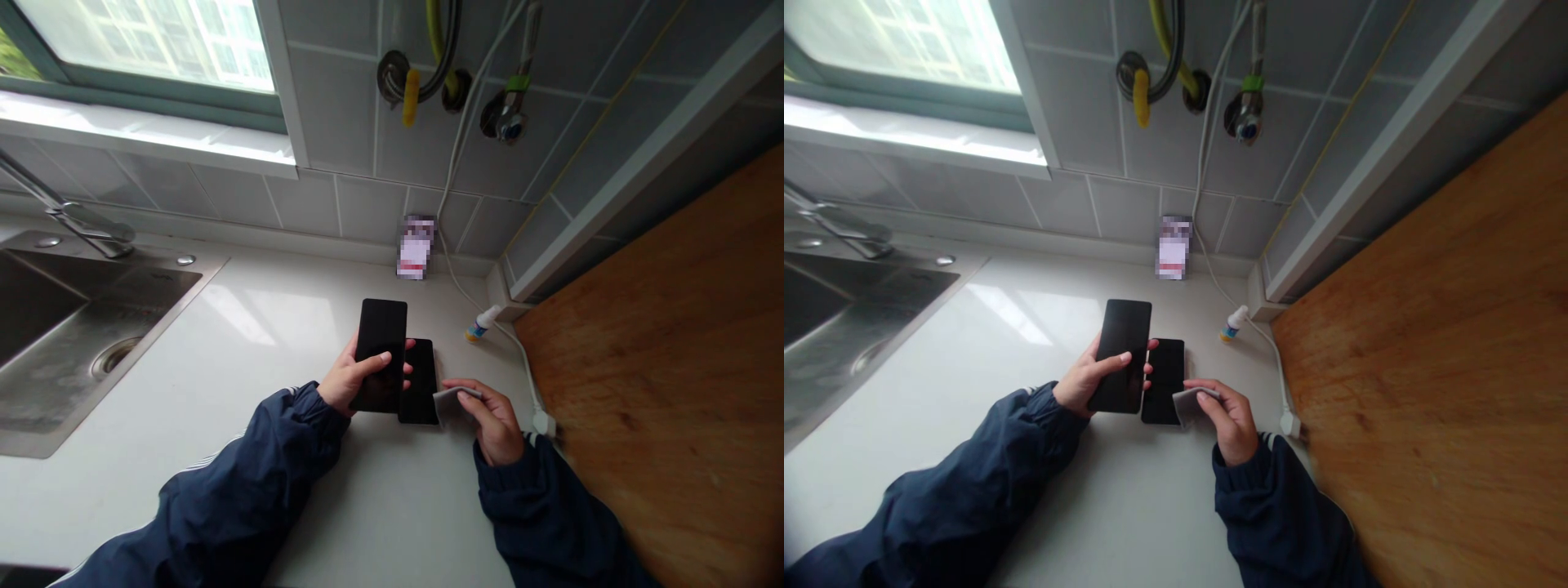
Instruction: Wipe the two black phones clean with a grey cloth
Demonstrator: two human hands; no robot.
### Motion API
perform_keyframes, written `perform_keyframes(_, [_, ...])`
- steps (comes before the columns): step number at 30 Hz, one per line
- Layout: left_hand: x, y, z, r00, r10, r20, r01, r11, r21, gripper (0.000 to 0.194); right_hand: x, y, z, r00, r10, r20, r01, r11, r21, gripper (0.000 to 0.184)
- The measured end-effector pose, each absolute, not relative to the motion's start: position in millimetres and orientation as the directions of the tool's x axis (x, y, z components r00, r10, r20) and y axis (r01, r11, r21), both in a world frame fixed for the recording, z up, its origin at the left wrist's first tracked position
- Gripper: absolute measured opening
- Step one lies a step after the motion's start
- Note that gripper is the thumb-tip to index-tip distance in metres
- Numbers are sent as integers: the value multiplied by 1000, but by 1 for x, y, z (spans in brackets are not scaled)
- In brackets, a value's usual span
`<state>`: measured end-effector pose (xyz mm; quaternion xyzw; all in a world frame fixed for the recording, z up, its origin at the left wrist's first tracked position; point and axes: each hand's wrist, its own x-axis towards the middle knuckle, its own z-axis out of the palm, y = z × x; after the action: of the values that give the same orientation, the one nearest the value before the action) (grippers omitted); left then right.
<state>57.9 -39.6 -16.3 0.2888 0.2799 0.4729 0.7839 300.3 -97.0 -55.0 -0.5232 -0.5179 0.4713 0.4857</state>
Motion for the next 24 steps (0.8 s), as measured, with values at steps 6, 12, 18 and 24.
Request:
perform_keyframes(6, [56,-33,-20,481,822,-304,-650,567,506,57,300,-96,-54,19,1000,10,87,9,-996,24])
perform_keyframes(12, [54,-33,-19,554,781,-288,-676,624,393,81,300,-96,-54,26,1000,6,82,4,-997,25])
perform_keyframes(18, [55,-35,-21,497,827,-262,-707,561,430,76,302,-94,-54,53,999,7,67,4,-998,25])
perform_keyframes(24, [55,-39,-21,530,817,-228,-716,575,395,77,308,-87,-55,128,992,21,32,17,-999,27])
